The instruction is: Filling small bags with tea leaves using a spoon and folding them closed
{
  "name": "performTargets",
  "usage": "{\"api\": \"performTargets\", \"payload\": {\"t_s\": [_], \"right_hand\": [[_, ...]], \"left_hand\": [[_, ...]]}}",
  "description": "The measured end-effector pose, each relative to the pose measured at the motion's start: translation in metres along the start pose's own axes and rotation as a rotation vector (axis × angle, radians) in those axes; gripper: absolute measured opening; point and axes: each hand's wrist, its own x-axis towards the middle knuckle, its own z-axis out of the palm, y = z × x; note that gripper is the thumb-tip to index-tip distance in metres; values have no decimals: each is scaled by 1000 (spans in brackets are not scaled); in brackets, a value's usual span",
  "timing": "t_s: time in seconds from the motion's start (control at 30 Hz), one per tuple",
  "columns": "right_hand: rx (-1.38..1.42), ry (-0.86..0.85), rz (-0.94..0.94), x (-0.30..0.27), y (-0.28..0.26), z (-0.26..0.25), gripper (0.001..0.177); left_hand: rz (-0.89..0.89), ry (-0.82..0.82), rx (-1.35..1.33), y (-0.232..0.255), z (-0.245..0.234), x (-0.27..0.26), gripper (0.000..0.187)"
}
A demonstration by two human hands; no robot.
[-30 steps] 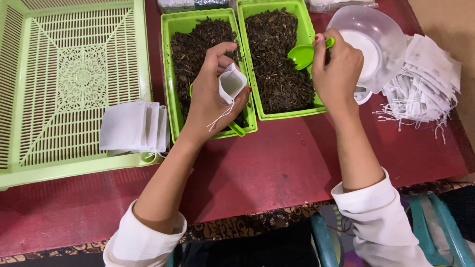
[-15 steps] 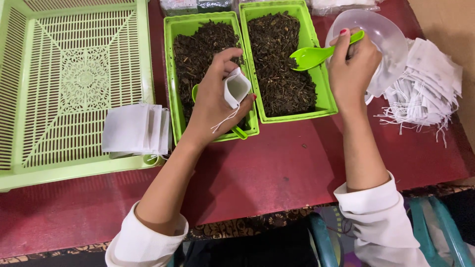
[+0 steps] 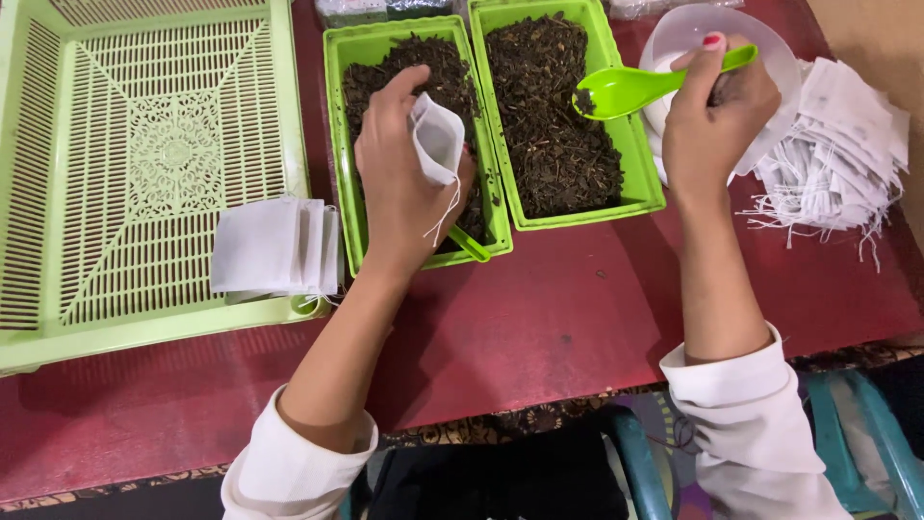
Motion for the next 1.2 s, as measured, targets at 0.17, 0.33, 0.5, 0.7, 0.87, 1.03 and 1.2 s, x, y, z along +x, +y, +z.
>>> {"api": "performTargets", "payload": {"t_s": [0.17, 0.33, 0.5, 0.7, 0.87, 1.03, 1.2], "right_hand": [[203, -25, 236, -8, -12, 2, 43], [222, -53, 195, -13, -62, -4, 46], [234, -60, 131, -22, -90, -6, 48], [230, -103, 37, -39, -99, 0, 48], [49, -125, -230, -44, -105, 3, 41], [23, -84, -562, -48, -96, 6, 27], [-76, -180, -704, -40, -110, 0, 30]], "left_hand": [[-9, -89, 112, -6, 8, 3, 70], [40, -233, 106, -7, 12, 2, 80], [64, -315, 106, -4, 10, 2, 80], [40, -256, 10, -3, 12, -1, 75], [17, -267, -16, -7, 13, -3, 98], [22, -244, -43, -10, 15, -4, 96], [7, -260, -51, -7, 14, -2, 83]]}}
